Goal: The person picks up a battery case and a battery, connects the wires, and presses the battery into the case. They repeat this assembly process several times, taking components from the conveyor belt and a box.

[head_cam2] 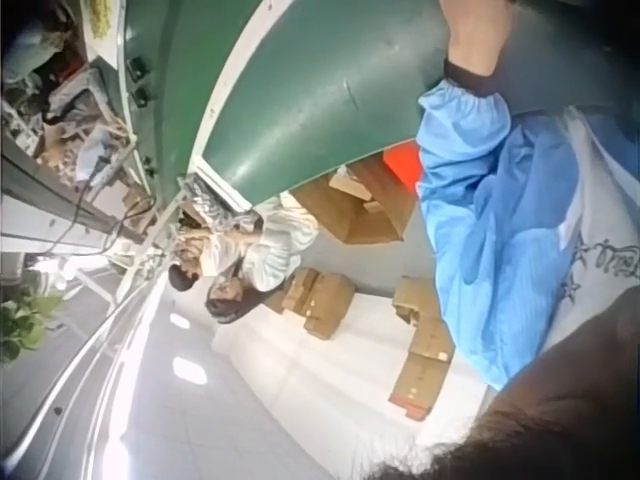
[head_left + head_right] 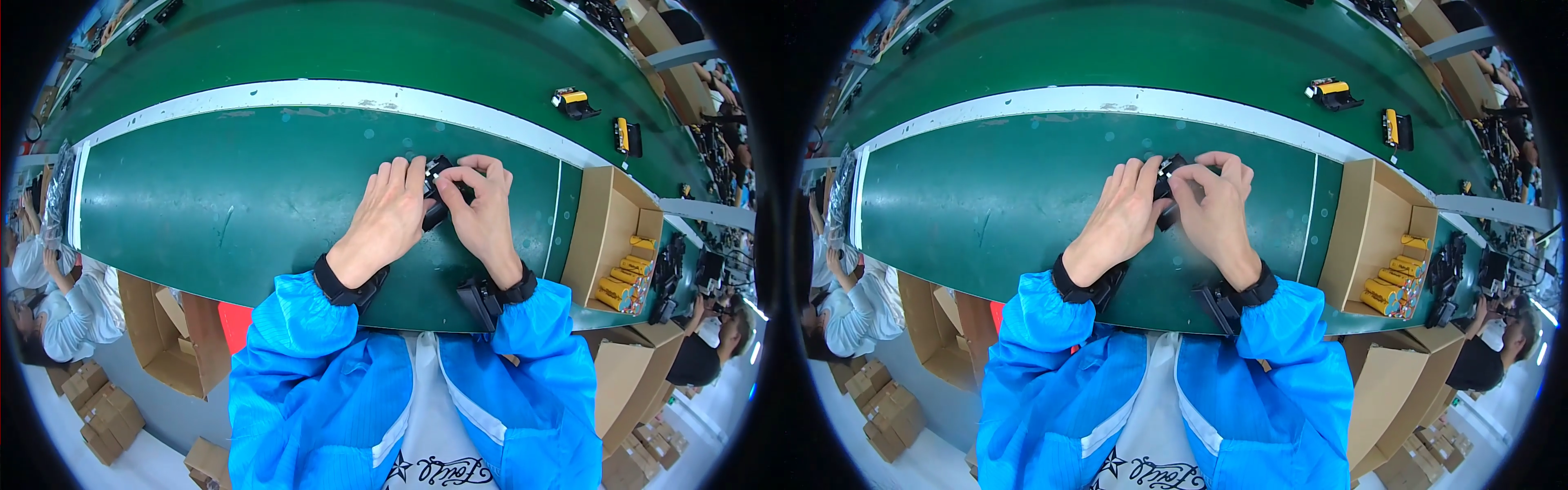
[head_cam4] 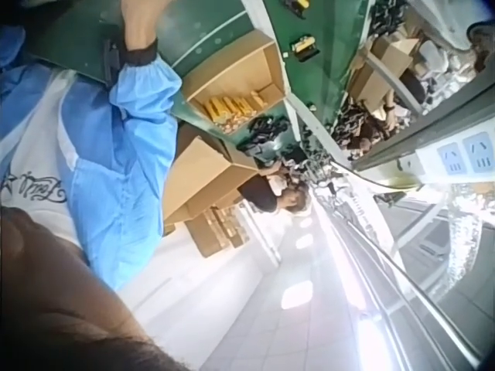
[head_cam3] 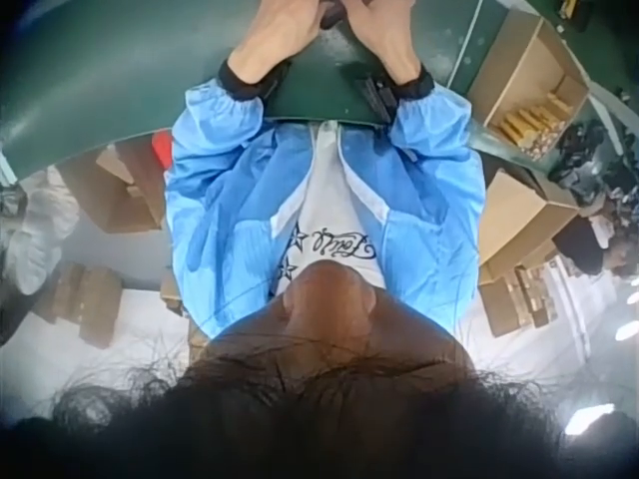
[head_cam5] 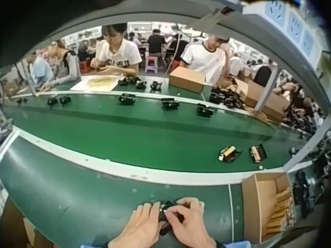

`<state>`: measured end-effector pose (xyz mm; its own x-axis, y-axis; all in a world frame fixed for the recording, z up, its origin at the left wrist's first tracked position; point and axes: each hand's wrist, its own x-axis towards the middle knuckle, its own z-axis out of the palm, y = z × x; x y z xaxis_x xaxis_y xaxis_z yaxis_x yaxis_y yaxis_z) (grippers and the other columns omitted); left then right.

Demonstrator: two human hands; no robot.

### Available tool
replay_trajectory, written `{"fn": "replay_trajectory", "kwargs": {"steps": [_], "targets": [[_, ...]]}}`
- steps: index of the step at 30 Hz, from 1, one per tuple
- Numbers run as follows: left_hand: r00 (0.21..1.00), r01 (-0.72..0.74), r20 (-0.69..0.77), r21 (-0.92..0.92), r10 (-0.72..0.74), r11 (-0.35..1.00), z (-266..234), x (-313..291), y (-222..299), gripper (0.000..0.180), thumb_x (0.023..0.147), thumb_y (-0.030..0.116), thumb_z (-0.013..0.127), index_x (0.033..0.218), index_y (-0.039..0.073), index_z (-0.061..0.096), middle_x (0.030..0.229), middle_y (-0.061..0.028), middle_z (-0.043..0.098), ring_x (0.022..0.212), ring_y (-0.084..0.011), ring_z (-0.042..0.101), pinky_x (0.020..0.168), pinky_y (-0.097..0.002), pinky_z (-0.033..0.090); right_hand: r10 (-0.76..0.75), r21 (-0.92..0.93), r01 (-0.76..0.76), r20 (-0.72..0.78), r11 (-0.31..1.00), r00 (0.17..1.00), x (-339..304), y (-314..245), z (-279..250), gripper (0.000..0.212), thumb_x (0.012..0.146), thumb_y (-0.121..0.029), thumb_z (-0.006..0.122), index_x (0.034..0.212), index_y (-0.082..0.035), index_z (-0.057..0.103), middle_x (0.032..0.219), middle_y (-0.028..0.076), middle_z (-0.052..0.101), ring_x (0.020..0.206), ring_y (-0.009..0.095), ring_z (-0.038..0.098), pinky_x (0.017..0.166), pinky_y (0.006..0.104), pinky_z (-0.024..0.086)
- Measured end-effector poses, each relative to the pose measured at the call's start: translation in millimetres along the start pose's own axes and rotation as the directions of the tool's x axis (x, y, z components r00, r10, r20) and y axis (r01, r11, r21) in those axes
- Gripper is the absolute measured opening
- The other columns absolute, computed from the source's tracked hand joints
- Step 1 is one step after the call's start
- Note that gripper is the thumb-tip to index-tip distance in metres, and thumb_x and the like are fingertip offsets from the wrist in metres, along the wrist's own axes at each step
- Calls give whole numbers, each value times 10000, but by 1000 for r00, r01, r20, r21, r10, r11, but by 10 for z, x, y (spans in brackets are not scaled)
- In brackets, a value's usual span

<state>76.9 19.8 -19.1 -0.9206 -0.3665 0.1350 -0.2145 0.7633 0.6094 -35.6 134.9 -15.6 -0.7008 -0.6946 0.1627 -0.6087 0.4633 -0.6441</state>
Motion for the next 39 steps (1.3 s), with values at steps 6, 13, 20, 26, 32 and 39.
{"fn": "replay_trajectory", "kwargs": {"steps": [6,13,20,26,32,39], "targets": [[999,-43,21,19,43,999,-10,36,-26,481,830,74,681,1232,-101,483,1062,-198,536,967,-349,529,831,-411,447,134,158,-161,164,974,977,57,14,45,108,836,-157,734,936,-119,750,1234,107,577,1171,320,444,986,416,396],[998,-63,-1,71,63,996,-20,26,-27,427,842,80,658,1197,-95,499,1020,-184,548,935,-331,546,814,-393,460,204,224,-246,195,943,959,71,-68,100,99,826,-135,729,914,-93,747,1220,113,592,1178,322,455,997,424,399],[996,-85,32,180,81,980,11,67,1,371,854,115,663,1133,-76,510,990,-177,544,919,-321,551,802,-387,474,304,18,-321,275,947,912,228,-138,86,86,803,-105,725,841,-28,729,1241,156,598,1169,319,499,964,421,431],[997,-60,-37,85,64,995,-20,18,-15,364,863,134,665,1120,-68,505,976,-177,543,899,-317,550,794,-391,476,275,300,-365,303,881,913,46,-12,-81,166,789,-113,740,927,-29,706,1237,163,606,1148,282,545,939,390,443],[999,16,-34,76,-14,997,0,25,69,381,865,144,676,1134,-62,502,972,-171,546,906,-317,554,788,-393,476,343,103,-422,428,901,836,-301,15,-425,315,778,-46,737,1079,-31,650,1248,146,589,1125,268,569,877,380,477],[996,71,-65,121,-63,990,86,-35,144,402,855,156,694,1135,-62,504,957,-167,549,900,-311,559,780,-390,477,21,-179,-9,64,984,998,-155,131,-356,424,757,-35,755,1169,-19,654,1238,147,573,1133,302,577,904,389,499]]}}
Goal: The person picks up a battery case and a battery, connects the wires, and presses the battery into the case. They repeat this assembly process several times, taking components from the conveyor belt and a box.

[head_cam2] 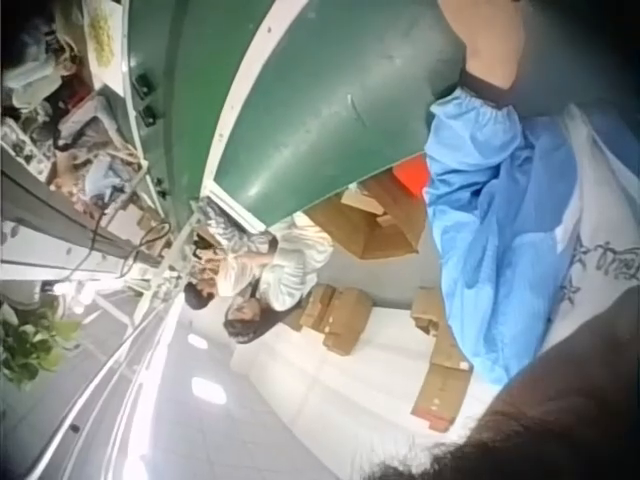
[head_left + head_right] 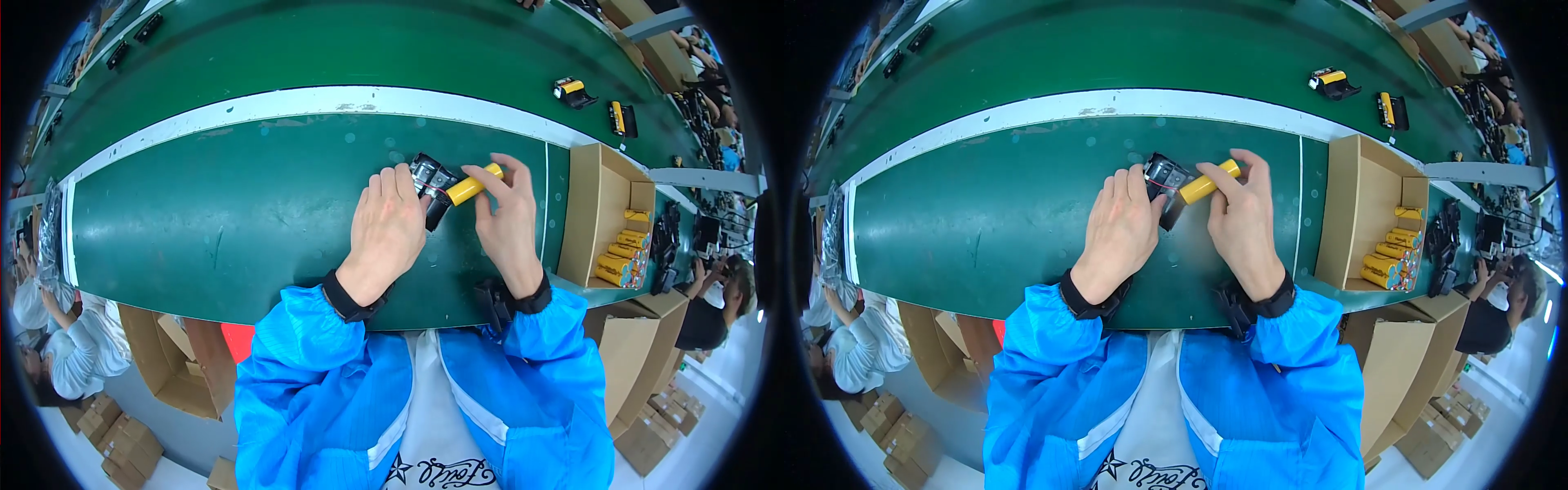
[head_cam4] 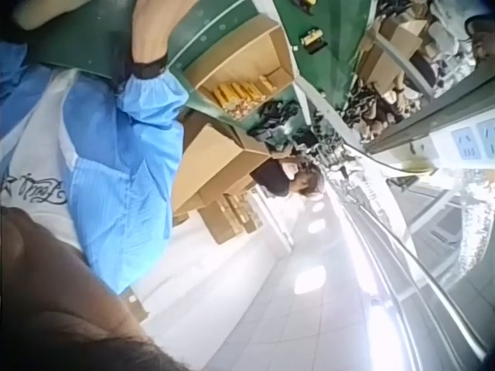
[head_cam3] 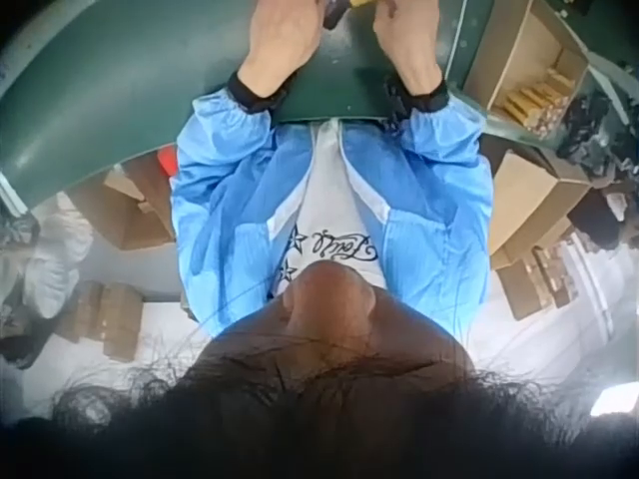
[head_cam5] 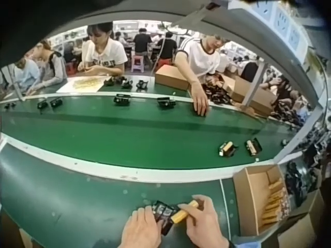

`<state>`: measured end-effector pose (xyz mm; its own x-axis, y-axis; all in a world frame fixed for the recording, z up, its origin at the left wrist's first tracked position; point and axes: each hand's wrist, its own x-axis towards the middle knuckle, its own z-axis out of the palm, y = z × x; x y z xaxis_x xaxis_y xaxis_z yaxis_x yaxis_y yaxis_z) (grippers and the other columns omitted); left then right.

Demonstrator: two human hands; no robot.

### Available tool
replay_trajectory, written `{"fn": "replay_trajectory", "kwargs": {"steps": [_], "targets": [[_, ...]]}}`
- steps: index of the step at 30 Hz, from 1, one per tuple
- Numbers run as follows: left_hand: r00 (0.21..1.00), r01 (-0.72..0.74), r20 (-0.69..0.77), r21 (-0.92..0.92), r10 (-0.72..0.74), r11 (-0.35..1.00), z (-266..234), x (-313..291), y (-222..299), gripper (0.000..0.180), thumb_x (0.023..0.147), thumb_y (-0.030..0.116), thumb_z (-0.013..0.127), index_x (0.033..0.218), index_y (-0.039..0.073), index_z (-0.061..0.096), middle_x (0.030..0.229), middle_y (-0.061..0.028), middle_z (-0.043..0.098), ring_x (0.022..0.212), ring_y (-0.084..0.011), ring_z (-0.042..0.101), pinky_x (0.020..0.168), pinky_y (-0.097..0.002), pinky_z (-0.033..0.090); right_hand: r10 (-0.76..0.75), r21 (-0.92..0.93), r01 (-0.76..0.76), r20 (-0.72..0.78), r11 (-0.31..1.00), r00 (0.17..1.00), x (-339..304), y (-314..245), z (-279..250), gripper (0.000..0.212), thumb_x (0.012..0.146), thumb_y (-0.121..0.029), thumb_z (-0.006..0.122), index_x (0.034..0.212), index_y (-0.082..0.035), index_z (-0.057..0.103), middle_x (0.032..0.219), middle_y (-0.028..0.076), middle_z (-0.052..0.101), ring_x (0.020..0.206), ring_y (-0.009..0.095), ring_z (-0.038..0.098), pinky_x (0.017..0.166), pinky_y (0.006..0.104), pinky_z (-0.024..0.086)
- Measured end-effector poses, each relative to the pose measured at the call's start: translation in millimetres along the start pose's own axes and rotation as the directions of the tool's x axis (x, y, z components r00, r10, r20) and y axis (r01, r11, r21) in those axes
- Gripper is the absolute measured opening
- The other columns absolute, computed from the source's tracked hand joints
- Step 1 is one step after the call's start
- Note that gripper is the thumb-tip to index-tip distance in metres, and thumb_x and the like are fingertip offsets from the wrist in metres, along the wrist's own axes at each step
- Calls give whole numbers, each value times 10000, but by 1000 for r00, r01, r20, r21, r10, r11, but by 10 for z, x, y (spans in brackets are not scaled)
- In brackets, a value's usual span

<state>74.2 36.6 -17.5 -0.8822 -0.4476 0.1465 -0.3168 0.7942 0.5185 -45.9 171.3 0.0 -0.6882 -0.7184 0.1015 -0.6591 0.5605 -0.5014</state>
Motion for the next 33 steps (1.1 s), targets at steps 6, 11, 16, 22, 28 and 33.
{"fn": "replay_trajectory", "kwargs": {"steps": [6,11,16,22,28,33], "targets": [[997,67,41,-46,-65,997,13,10,83,477,875,143,676,1226,-114,478,1012,-214,562,932,-359,566,803,-431,485,115,268,-94,-63,959,991,-86,-130,45,490,718,-83,810,1190,-34,685,1281,155,562,1135,322,598,958,387,498],[995,50,-88,23,-48,998,69,-6,54,383,825,128,698,1103,-54,508,937,-162,548,873,-298,569,752,-380,482,14,183,-3,-61,983,998,14,-145,39,590,711,-128,844,1257,-26,644,1384,181,513,1155,296,601,975,369,498],[996,69,-61,-11,-70,998,112,4,35,393,801,88,669,1128,-58,506,938,-165,548,863,-297,572,747,-380,485,100,623,-20,-93,782,991,15,-296,303,598,730,-63,837,1273,24,602,1442,207,459,1185,285,598,977,363,518],[996,2,-93,-77,-9,997,119,-43,-91,546,839,127,650,1289,-114,457,958,-190,545,871,-320,582,750,-383,493,152,805,17,-133,594,979,17,-417,465,548,757,8,815,1249,68,581,1460,194,437,1229,263,573,1004,346,515],[996,70,-46,-212,-81,975,-11,-34,-72,600,907,266,644,1299,-148,455,986,-210,541,887,-341,581,748,-400,492,53,738,13,-66,675,996,54,-412,413,603,803,32,773,1343,44,505,1490,187,393,1239,232,544,1048,344,473],[988,110,-83,-229,-132,967,24,-10,-37,631,926,366,637,1253,-155,494,989,-217,538,879,-348,576,742,-420,481,83,770,12,-84,638,993,63,-433,471,602,804,21,778,1339,36,501,1478,185,405,1201,215,562,1016,326,487]]}}
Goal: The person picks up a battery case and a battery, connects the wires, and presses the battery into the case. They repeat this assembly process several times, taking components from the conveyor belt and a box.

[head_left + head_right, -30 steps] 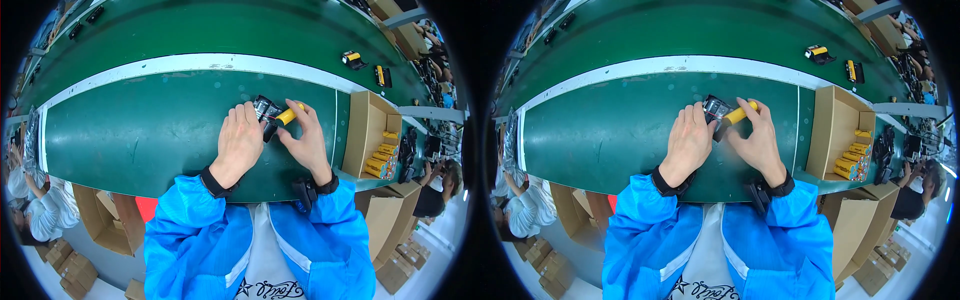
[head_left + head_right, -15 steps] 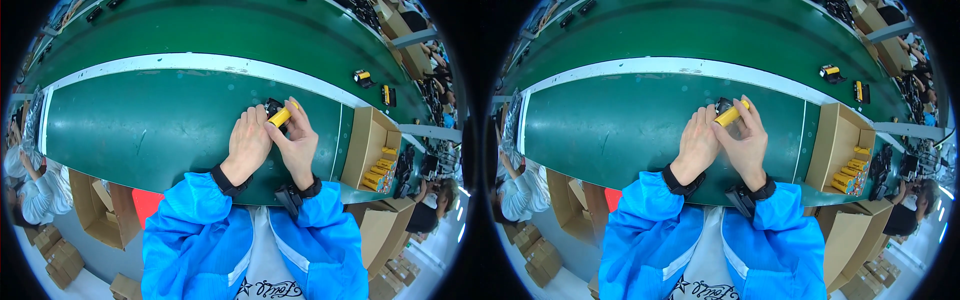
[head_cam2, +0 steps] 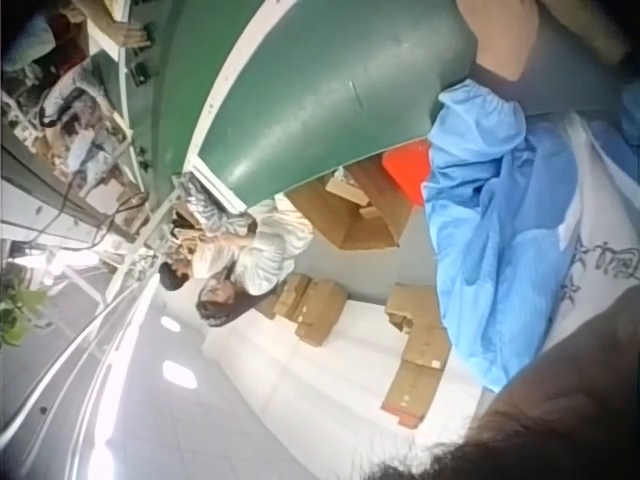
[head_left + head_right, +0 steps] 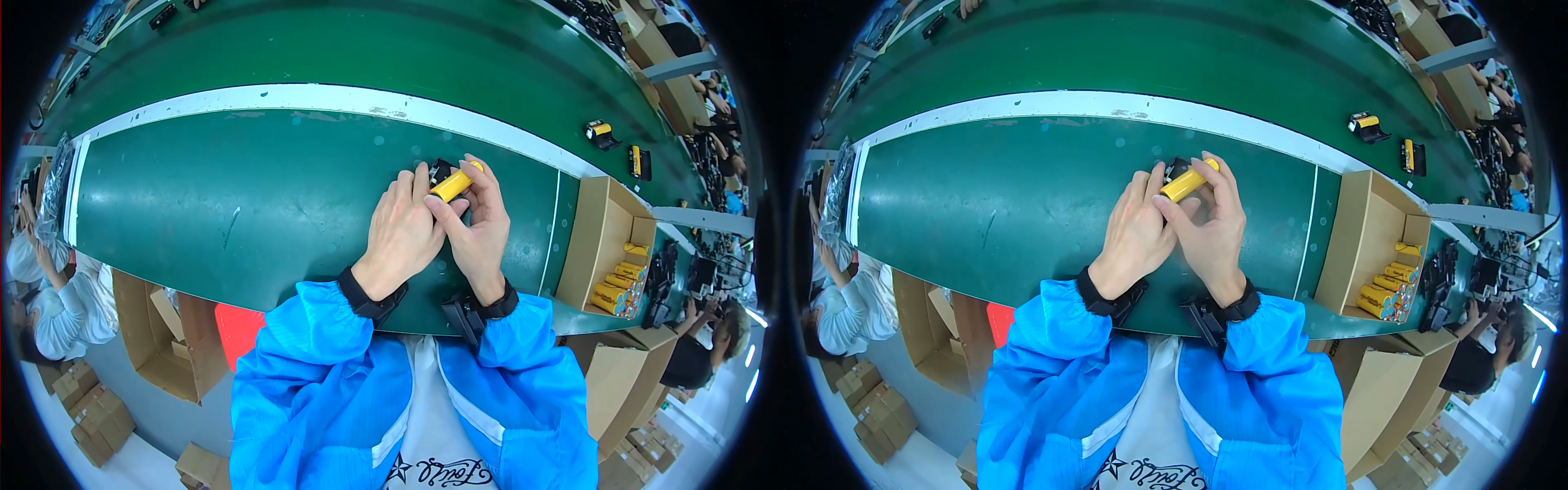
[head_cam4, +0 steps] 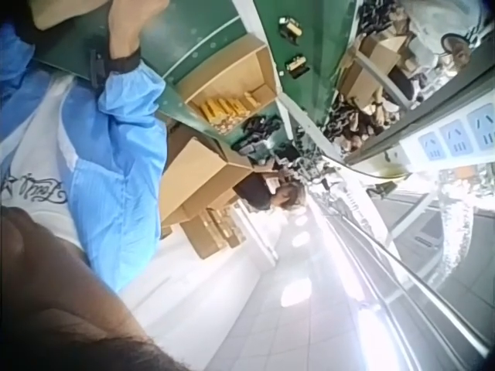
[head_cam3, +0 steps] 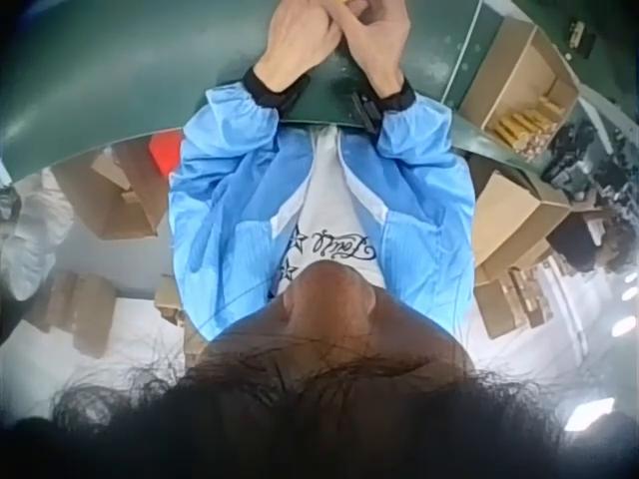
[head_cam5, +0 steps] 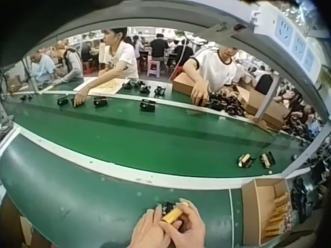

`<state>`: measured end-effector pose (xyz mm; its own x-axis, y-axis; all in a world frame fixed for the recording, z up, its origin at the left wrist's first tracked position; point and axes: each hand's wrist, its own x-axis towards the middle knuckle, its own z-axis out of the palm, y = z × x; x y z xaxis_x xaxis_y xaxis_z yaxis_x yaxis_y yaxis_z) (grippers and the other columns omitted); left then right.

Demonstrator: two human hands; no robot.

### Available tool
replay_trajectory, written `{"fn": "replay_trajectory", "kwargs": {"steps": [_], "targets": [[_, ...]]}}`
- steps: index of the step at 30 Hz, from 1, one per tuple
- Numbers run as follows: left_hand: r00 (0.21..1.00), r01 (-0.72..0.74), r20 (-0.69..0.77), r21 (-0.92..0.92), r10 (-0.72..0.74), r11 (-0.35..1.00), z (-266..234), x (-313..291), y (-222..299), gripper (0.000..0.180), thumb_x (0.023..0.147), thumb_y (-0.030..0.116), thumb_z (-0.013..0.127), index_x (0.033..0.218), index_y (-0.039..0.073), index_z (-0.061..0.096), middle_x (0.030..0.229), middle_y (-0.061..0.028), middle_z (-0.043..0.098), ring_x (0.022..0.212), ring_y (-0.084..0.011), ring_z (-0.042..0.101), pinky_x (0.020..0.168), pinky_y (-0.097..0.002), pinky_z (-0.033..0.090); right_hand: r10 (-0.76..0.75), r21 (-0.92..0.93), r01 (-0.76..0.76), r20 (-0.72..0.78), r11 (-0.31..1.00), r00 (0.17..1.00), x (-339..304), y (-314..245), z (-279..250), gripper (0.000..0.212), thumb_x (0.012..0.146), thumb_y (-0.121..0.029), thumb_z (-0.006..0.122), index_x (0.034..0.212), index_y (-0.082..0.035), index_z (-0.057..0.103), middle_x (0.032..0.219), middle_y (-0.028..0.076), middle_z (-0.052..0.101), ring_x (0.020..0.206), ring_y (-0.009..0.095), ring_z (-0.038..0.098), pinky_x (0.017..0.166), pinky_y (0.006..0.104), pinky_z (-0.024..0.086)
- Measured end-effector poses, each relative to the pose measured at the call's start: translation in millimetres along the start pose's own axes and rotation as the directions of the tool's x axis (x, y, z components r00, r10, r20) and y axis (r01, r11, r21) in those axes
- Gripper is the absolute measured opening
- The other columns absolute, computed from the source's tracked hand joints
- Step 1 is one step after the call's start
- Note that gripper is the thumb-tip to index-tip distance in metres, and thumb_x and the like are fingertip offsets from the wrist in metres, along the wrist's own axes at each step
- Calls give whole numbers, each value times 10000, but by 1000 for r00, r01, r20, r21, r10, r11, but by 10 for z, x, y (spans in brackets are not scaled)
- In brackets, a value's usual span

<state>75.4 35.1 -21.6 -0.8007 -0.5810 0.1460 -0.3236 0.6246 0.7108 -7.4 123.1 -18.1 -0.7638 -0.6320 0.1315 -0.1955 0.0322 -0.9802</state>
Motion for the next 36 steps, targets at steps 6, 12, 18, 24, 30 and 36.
{"fn": "replay_trajectory", "kwargs": {"steps": [6,12,18,24,30,36], "targets": [[998,-6,-63,31,8,1000,34,-2,12,619,930,366,627,1239,-156,501,984,-217,537,859,-350,567,739,-431,463,50,91,-49,-6,995,999,34,-21,46,583,801,16,784,1319,45,518,1467,178,414,1200,215,560,1016,327,484],[999,-8,-39,31,9,999,7,1,-1,551,900,265,644,1236,-149,502,992,-217,542,858,-353,564,744,-431,458,-11,52,10,25,999,1000,69,-17,3,623,755,-27,832,1289,66,524,1440,169,391,1218,271,569,1021,366,511],[999,-28,-19,44,29,999,-2,-7,-56,530,825,139,688,1244,-129,505,1003,-215,554,899,-364,587,775,-435,487,54,33,-58,99,998,994,106,-65,-57,619,760,49,784,1319,37,519,1434,139,388,1246,251,543,1074,372,464],[999,23,-25,49,-21,999,-41,-11,-89,504,774,38,685,1241,-79,536,1025,-195,581,914,-355,639,751,-429,547,-12,-143,42,206,989,979,142,-125,-77,661,731,92,751,1337,12,501,1427,136,404,1249,243,543,1062,371,475],[998,31,-55,61,-28,998,-98,-11,-105,453,758,1,670,1200,-41,579,980,-179,615,830,-352,673,680,-429,564,-7,-23,11,138,1000,990,124,-47,-41,657,715,74,772,1318,-1,523,1425,140,429,1243,239,546,1048,357,481],[993,100,-63,47,-97,994,-121,0,-75,425,732,-42,659,1151,17,619,990,-164,654,786,-395,658,659,-467,548,-117,-258,136,89,956,989,20,1,13,648,718,22,798,1316,-9,550,1438,156,455,1246,231,546,1042,346,467]]}}
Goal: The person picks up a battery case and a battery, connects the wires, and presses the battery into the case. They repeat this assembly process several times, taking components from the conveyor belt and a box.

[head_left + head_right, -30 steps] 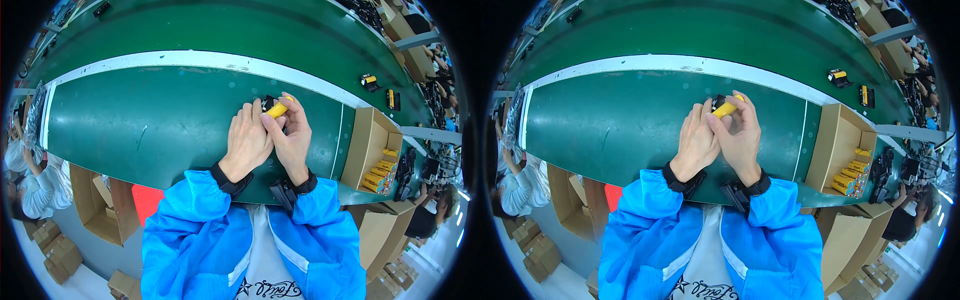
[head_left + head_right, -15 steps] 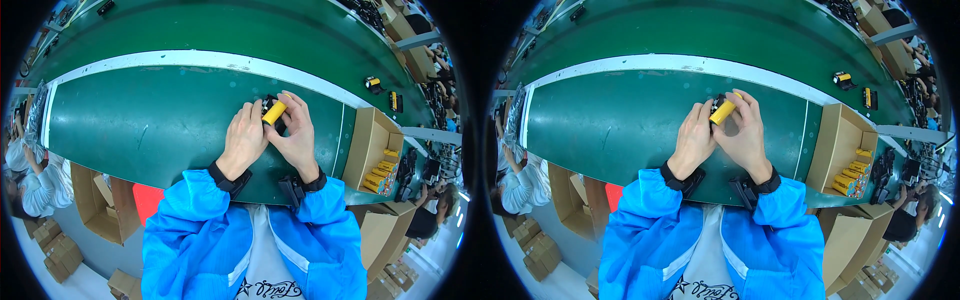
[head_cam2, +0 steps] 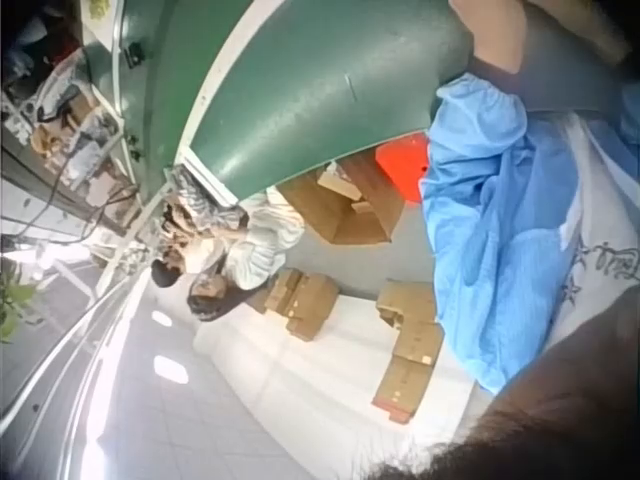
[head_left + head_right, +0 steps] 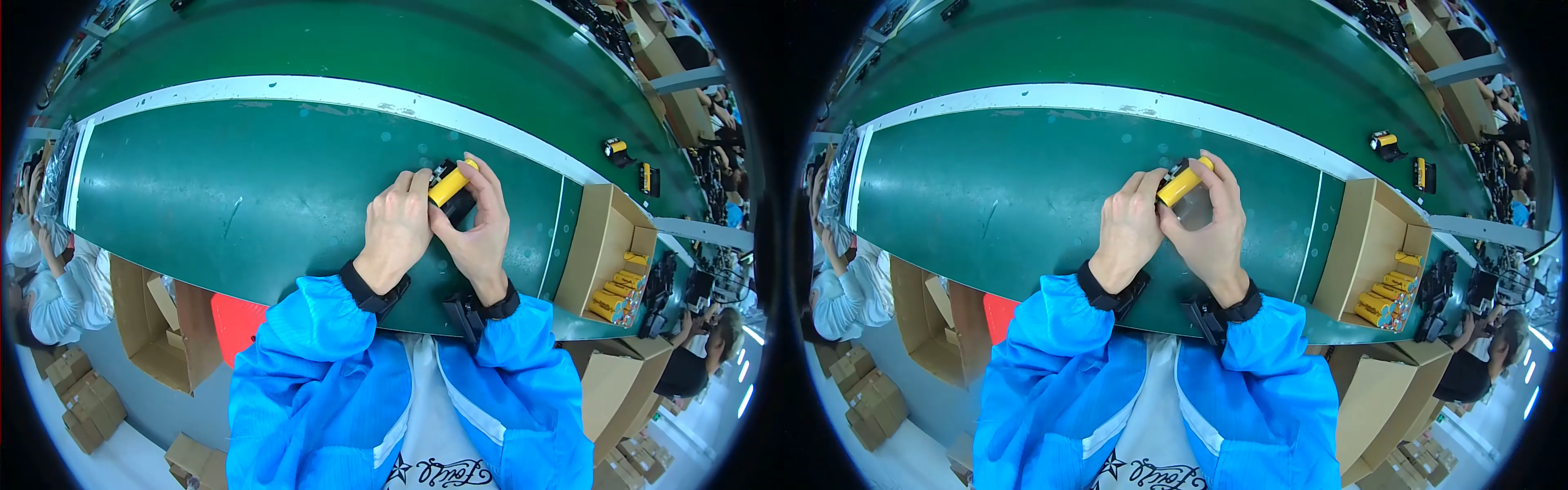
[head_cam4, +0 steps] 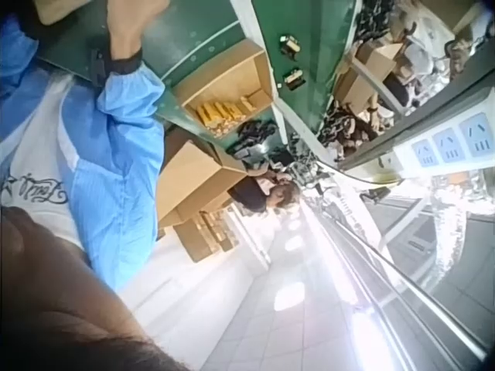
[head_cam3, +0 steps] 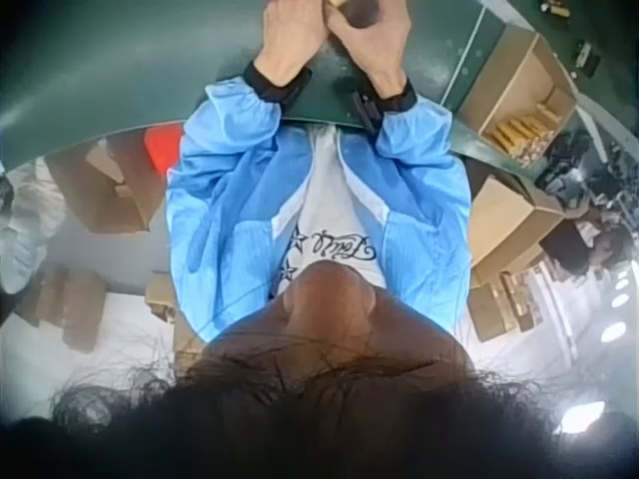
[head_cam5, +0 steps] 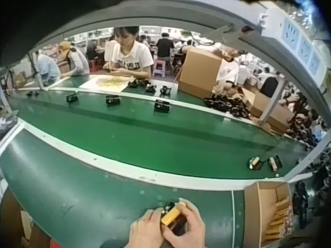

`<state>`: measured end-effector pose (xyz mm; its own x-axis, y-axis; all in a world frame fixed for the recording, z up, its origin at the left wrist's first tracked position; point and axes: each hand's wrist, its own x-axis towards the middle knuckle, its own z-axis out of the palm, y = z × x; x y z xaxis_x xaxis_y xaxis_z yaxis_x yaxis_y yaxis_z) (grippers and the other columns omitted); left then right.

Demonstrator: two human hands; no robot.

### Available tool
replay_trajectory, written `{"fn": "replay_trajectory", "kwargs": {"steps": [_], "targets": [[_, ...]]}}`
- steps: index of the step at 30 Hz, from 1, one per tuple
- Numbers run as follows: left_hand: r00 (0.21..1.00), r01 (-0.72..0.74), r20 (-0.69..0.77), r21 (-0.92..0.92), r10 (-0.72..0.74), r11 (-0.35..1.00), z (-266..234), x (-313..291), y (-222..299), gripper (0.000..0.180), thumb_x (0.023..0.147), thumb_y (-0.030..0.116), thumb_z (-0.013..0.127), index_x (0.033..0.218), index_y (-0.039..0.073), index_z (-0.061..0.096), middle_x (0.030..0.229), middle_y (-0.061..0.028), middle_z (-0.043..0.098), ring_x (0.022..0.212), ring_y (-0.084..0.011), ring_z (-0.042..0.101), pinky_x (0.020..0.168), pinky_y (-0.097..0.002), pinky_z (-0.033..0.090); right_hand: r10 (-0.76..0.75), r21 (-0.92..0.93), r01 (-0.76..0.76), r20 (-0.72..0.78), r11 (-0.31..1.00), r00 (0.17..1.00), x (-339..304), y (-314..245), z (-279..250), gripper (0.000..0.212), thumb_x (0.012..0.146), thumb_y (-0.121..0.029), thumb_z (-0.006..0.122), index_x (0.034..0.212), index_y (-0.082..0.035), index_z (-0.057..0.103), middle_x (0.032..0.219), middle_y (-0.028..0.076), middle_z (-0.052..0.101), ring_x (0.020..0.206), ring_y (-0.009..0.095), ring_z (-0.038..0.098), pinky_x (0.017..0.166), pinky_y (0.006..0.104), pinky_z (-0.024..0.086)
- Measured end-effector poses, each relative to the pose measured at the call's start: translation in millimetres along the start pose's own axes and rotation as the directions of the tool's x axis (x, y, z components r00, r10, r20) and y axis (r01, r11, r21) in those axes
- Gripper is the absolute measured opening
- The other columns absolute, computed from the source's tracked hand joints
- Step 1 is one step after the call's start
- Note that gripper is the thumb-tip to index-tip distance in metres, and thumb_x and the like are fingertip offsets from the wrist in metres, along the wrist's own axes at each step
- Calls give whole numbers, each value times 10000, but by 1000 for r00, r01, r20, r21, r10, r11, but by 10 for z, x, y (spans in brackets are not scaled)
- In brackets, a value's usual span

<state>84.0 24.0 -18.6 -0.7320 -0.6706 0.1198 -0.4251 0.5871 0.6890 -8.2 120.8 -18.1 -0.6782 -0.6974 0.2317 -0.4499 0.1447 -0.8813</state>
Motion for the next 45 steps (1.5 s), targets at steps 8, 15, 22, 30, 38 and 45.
{"fn": "replay_trajectory", "kwargs": {"steps": [8,15,22,30,38,45], "targets": [[999,48,-27,38,-47,998,-71,6,2,387,739,-42,654,1113,55,628,983,-139,665,772,-390,659,648,-452,548,-77,-156,67,-55,985,995,-57,4,70,689,676,-37,836,1308,-20,564,1429,188,498,1189,322,594,954,379,519],[997,-73,-22,-45,72,996,-159,-43,-132,314,789,-2,661,1097,-14,603,1028,-165,662,793,-361,671,673,-432,555,35,161,-37,15,986,999,21,-14,74,620,757,11,785,1326,19,539,1424,156,471,1237,266,551,1035,365,474],[983,-178,19,-113,181,978,-306,-133,-134,366,840,-9,613,1200,-66,578,1164,-212,646,944,-372,640,824,-423,540,-10,-21,12,71,1000,997,26,-21,34,576,746,-10,797,1284,9,592,1397,163,455,1223,267,560,1032,368,483],[968,-198,153,-12,197,980,-468,-100,-188,401,863,-33,561,1259,-93,546,1202,-228,628,986,-380,607,903,-413,514,-67,-300,98,113,949,991,44,-248,89,551,693,-73,815,1219,-28,657,1324,186,456,1121,334,555,933,381,505],[975,-185,100,-112,196,976,-563,36,-191,352,861,64,601,1179,-86,619,1109,-230,648,930,-374,622,856,-420,523,-83,-463,148,158,874,984,122,-393,194,527,717,-29,751,1219,45,606,1276,240,443,1126,422,450,929,437,455],[895,248,411,-141,-172,958,-579,384,-171,374,806,240,704,1054,-39,698,1000,-219,656,829,-380,659,753,-451,536,-94,-343,131,122,930,988,136,-314,175,611,682,-15,762,1245,78,545,1253,231,488,1127,408,480,937,445,462]]}}
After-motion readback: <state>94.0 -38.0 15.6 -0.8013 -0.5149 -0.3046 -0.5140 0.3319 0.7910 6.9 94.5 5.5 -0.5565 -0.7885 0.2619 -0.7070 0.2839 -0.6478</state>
